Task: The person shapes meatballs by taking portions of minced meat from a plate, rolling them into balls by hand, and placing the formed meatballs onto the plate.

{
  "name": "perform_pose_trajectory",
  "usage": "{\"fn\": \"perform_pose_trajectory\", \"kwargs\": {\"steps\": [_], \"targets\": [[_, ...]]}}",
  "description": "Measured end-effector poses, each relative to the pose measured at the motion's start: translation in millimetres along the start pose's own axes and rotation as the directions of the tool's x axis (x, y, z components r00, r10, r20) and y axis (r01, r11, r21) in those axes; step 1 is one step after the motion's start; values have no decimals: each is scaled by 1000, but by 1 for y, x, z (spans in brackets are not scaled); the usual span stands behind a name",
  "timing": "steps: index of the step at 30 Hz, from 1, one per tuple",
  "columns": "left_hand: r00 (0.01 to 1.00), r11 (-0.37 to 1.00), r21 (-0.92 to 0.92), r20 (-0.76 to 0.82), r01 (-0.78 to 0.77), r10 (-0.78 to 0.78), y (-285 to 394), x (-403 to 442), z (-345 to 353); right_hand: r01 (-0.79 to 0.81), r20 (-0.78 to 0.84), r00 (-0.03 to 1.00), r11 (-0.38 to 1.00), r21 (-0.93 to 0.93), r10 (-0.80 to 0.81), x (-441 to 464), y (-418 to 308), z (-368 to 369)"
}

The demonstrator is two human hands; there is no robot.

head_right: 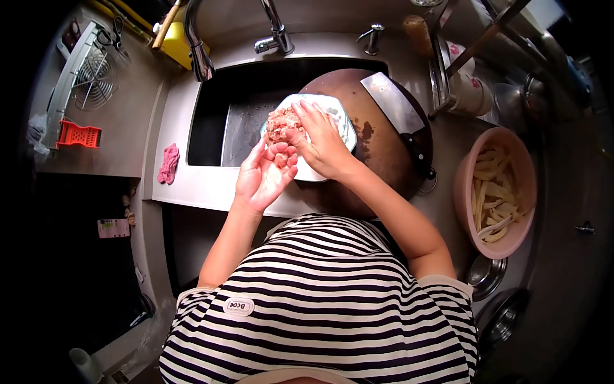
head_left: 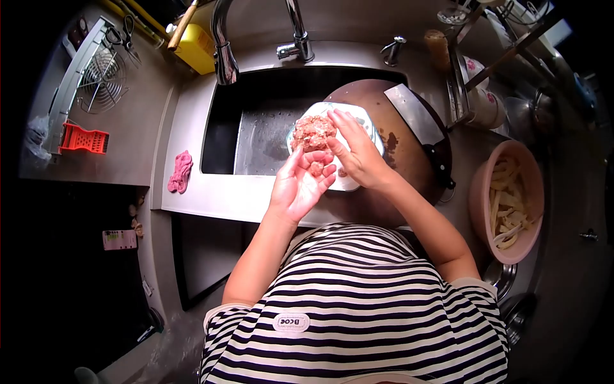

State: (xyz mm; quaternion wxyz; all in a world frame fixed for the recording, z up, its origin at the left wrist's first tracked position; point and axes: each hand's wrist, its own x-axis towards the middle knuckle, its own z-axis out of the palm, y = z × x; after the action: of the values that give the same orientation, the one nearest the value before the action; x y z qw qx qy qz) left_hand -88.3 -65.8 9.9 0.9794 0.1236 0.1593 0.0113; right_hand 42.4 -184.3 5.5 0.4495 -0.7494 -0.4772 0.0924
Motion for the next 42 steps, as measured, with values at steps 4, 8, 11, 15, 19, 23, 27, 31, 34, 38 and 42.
{"fn": "perform_pose_trajectory", "kwargs": {"steps": [4,8,11,15,19,23,27,31,34,38,42], "targets": [[997,999,6,-64,-39,39,2,6,-6,22,-60,998,973,231,-8,-5,-1,-3],[991,984,142,-67,-107,117,1,1,4,-216,81,976,853,475,201,-13,-24,-13],[966,782,599,-57,-170,254,-5,-3,14,-335,157,934,640,692,320,-12,-18,0],[898,196,894,344,-403,275,-15,-9,42,-515,504,706,-129,847,497,-15,-19,11],[772,142,872,326,-469,546,-7,1,27,-497,537,753,-205,843,380,-18,-3,14],[898,794,556,-178,-246,403,-7,4,1,-282,237,941,172,944,239,-19,-33,6],[989,987,135,-134,87,-69,-11,3,-5,-120,109,993,434,893,50,-19,-43,-4],[993,991,79,-57,107,-102,-9,7,-6,-121,90,992,485,866,87,-19,-40,-14],[998,985,165,-20,57,-55,-4,5,-14,-192,111,973,448,873,201,-20,-34,-14],[977,808,553,62,-202,202,-14,2,-2,-348,222,854,199,916,470,-24,-30,1],[905,442,822,189,-358,381,-14,-6,27,-505,556,692,-242,829,461,-33,-21,21]]}}
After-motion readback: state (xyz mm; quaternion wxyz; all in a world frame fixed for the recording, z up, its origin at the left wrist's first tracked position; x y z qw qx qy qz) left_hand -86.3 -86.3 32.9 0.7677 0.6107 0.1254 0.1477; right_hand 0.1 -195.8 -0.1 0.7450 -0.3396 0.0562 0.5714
